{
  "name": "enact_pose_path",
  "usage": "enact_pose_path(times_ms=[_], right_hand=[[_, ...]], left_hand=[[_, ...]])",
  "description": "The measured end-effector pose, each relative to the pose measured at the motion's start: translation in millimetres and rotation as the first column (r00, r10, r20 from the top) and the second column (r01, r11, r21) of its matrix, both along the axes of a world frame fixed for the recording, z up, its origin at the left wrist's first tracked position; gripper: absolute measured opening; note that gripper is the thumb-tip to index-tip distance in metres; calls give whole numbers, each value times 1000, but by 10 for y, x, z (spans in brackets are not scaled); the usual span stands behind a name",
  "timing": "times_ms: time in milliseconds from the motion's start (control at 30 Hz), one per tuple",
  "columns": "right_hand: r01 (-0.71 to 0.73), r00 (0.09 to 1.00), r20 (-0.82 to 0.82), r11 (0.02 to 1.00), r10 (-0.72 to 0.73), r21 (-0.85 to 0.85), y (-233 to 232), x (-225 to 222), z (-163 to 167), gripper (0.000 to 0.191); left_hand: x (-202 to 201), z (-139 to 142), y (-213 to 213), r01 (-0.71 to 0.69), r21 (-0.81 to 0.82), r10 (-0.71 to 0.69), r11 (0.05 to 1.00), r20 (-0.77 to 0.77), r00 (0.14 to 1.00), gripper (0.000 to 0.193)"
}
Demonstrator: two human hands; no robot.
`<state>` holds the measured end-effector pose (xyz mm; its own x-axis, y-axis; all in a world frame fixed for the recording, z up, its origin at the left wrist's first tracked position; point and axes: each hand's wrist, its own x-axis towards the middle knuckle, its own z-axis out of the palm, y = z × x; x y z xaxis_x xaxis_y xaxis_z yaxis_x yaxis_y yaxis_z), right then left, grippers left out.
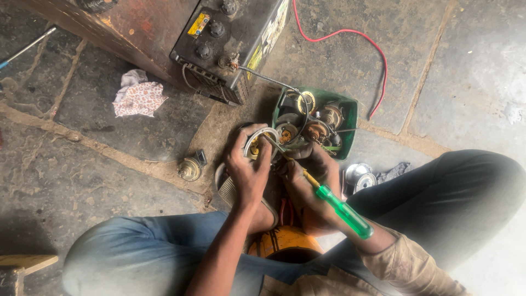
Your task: The person sits on the floor and uses a screwdriver to adjust components inside a small mechanical part. They then use a sanding block to smooth the surface of the part and a small brush to clean it. The person repeatedly handles the part, applying pressure and making adjustments.
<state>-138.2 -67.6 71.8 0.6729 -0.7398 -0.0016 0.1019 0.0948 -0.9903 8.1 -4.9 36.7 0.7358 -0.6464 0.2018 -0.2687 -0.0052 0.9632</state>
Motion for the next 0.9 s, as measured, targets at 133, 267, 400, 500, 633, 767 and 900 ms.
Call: enact_pose_path(times_ms=[133,267,400,500,633,767,900], right_hand=[[25,1000,-11,998,-26,-65,2,9,-53,16],[20,998,51,993,-26,113,-84,36,-58,17],[10,994,94,918,-51,396,-147,51,61,19],[142,987,-16,803,-162,579,-109,95,173,19],[230,965,-69,691,-252,685,-2,154,265,16],[162,979,-11,738,-205,655,-29,133,253,17],[2,995,87,864,-53,503,-194,63,160,22]], left_hand=[[-3,-34,4,-14,21,14,1000,16,1000,26],[3,-104,-5,-6,20,6,1000,-16,1000,25],[-7,-146,-6,-26,38,24,999,32,999,20],[-27,-145,0,-4,64,4,998,2,1000,22],[-43,-132,12,-9,69,7,998,32,999,21],[-31,-137,0,-12,65,11,998,17,1000,22],[-11,-128,10,-6,49,5,999,16,1000,23]])
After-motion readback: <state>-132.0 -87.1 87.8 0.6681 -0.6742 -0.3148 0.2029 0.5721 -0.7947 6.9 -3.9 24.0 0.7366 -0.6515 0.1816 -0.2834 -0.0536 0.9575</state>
